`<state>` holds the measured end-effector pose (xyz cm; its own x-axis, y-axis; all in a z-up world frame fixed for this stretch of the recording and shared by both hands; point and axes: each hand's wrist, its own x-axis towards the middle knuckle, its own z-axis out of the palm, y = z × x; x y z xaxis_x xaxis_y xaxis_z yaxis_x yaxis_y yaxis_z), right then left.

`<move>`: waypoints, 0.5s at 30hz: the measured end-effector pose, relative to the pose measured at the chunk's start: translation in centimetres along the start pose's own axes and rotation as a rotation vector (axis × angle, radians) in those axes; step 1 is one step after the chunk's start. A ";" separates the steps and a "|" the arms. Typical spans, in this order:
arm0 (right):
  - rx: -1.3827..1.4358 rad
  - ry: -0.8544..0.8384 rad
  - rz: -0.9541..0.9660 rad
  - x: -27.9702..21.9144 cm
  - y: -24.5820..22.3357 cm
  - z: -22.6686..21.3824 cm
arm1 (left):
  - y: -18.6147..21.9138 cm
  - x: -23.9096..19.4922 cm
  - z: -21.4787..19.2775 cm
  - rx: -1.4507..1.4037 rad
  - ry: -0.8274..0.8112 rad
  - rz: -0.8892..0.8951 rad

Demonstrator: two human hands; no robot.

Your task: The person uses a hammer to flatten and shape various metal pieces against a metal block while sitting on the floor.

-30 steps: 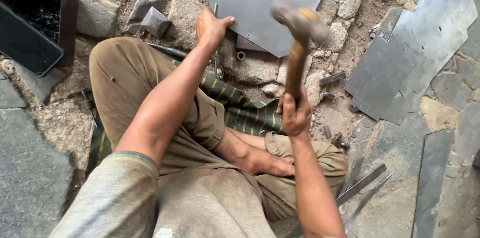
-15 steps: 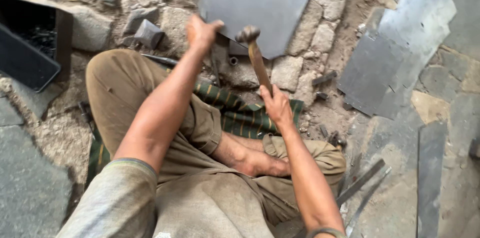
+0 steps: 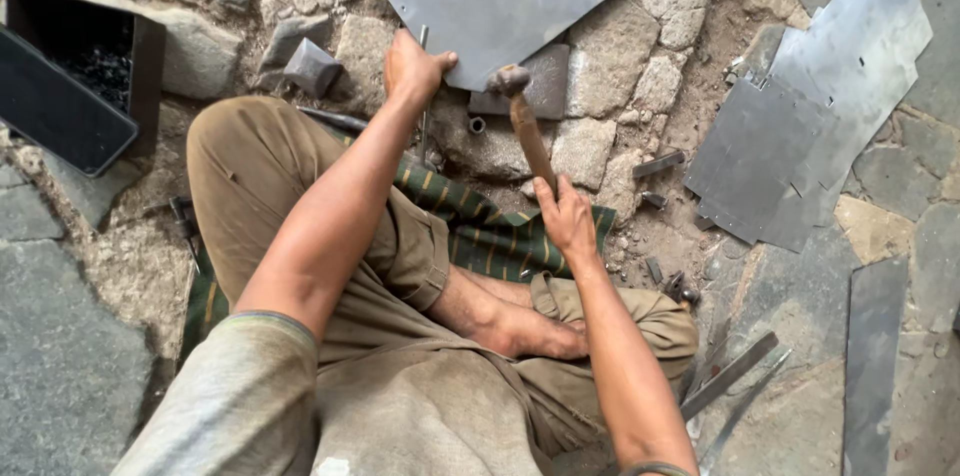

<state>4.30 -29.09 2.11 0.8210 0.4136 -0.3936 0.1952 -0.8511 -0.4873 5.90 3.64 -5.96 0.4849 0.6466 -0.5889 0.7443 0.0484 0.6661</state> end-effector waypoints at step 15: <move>0.168 -0.040 0.239 -3.4 1.3 -1.4 | -2.7 2.4 2.2 -0.041 0.085 0.216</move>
<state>2.53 -32.06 3.94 0.8103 0.2228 -0.5420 -0.0957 -0.8622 -0.4975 6.07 3.35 -10.17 0.5895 0.7068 -0.3911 0.6073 -0.0686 0.7915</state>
